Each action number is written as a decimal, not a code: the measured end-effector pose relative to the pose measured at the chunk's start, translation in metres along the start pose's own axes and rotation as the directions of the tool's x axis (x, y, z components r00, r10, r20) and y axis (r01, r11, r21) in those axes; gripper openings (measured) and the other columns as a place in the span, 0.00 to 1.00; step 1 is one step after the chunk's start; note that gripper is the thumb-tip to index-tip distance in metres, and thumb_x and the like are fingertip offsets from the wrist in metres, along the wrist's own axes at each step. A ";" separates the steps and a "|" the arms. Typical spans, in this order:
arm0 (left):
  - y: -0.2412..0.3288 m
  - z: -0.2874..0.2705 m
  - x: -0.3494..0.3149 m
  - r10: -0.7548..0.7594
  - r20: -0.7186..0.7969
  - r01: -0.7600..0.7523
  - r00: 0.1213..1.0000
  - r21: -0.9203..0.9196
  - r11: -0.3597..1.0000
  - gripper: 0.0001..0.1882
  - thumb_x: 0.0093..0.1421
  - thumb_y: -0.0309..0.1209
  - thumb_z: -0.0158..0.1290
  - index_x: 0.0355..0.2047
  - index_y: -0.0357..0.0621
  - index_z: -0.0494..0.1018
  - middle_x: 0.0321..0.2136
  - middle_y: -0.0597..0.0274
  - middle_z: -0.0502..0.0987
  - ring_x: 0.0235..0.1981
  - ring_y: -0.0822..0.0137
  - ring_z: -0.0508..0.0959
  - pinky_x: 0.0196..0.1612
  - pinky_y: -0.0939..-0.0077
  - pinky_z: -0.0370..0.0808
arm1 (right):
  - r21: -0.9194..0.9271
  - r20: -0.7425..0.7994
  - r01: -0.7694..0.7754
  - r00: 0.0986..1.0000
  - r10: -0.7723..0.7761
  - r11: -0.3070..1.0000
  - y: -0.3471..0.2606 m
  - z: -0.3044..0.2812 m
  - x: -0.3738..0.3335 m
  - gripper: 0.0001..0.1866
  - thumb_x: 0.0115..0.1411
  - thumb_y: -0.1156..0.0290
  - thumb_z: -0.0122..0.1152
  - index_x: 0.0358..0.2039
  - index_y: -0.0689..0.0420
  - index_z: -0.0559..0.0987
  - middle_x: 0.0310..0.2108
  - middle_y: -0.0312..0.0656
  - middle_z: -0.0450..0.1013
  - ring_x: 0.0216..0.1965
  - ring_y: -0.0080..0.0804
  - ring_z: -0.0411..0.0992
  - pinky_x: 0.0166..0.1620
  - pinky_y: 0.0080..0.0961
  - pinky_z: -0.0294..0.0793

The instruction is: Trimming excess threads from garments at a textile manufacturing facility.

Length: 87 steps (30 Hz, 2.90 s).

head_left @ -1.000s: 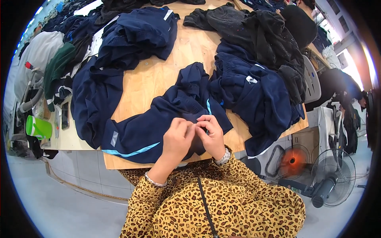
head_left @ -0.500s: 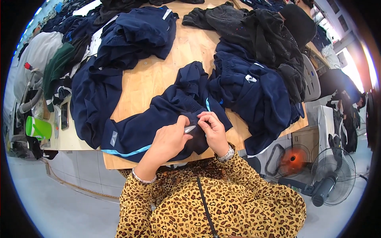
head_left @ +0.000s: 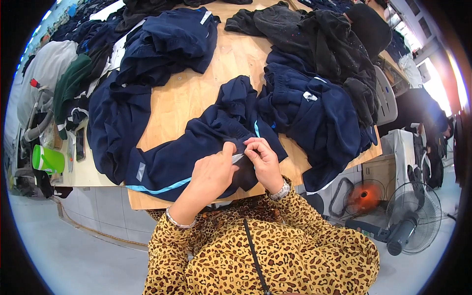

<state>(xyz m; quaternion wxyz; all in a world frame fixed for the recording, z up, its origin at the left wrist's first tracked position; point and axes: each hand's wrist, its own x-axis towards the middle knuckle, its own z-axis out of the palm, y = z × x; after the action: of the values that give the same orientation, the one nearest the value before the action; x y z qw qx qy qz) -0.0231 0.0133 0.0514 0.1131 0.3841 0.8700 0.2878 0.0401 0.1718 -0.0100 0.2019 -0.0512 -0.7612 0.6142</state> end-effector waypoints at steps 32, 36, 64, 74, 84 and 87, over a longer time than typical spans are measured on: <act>-0.064 0.037 -0.034 -0.481 0.256 0.356 0.839 -0.926 0.128 0.05 0.57 0.31 0.58 0.26 0.46 0.76 0.19 0.79 0.70 0.15 0.87 0.60 0.16 0.91 0.54 | -0.311 -0.168 0.218 0.946 -0.279 0.925 -0.015 -0.004 -0.024 0.05 0.50 0.82 0.62 0.29 0.61 0.77 0.36 0.44 0.73 0.39 0.39 0.70 0.42 0.27 0.70; -0.058 0.026 -0.031 -0.469 0.285 0.362 0.836 -0.929 0.081 0.05 0.57 0.30 0.58 0.28 0.43 0.77 0.20 0.77 0.72 0.16 0.86 0.63 0.17 0.90 0.57 | -0.237 0.066 0.216 0.976 -0.206 0.947 -0.027 0.019 -0.033 0.08 0.48 0.81 0.65 0.32 0.62 0.79 0.34 0.41 0.75 0.36 0.35 0.73 0.40 0.25 0.72; -0.058 0.029 -0.014 -0.468 0.283 0.343 0.837 -0.938 0.047 0.09 0.57 0.35 0.58 0.25 0.45 0.75 0.17 0.76 0.71 0.13 0.86 0.61 0.13 0.89 0.52 | 0.208 0.211 -0.061 0.977 0.016 0.976 0.002 0.025 -0.011 0.07 0.60 0.82 0.52 0.38 0.68 0.76 0.44 0.43 0.69 0.37 0.26 0.74 0.40 0.20 0.77; -0.051 0.027 -0.012 -0.484 0.261 0.360 0.835 -0.925 0.124 0.09 0.58 0.34 0.57 0.25 0.44 0.76 0.18 0.75 0.72 0.13 0.86 0.62 0.13 0.89 0.53 | 0.071 0.152 -0.002 0.988 -0.009 0.997 0.006 0.031 -0.016 0.05 0.55 0.82 0.59 0.34 0.64 0.77 0.41 0.39 0.69 0.37 0.23 0.70 0.37 0.18 0.72; -0.057 0.034 -0.017 -0.513 0.110 0.350 0.851 -0.847 0.399 0.11 0.58 0.32 0.56 0.33 0.34 0.75 0.24 0.68 0.76 0.24 0.78 0.72 0.27 0.82 0.69 | -0.081 0.298 0.104 0.952 -0.076 0.991 -0.008 0.030 -0.007 0.02 0.58 0.82 0.54 0.32 0.63 0.73 0.39 0.43 0.72 0.30 0.26 0.71 0.33 0.20 0.72; -0.057 0.029 -0.034 -0.441 -0.236 0.201 0.866 -0.644 0.738 0.15 0.57 0.32 0.56 0.40 0.33 0.73 0.26 0.61 0.77 0.25 0.70 0.74 0.31 0.77 0.71 | 0.031 0.263 -0.127 0.958 0.114 0.991 -0.007 0.033 -0.007 0.03 0.62 0.80 0.50 0.33 0.64 0.72 0.37 0.41 0.74 0.28 0.22 0.71 0.32 0.18 0.73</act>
<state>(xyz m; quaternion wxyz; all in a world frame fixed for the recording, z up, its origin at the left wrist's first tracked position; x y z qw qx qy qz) -0.0218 -0.0303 -0.0066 0.1097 0.1070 0.7920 0.5910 0.0351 0.1381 -0.0104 0.0635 -0.0116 -0.7616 0.6449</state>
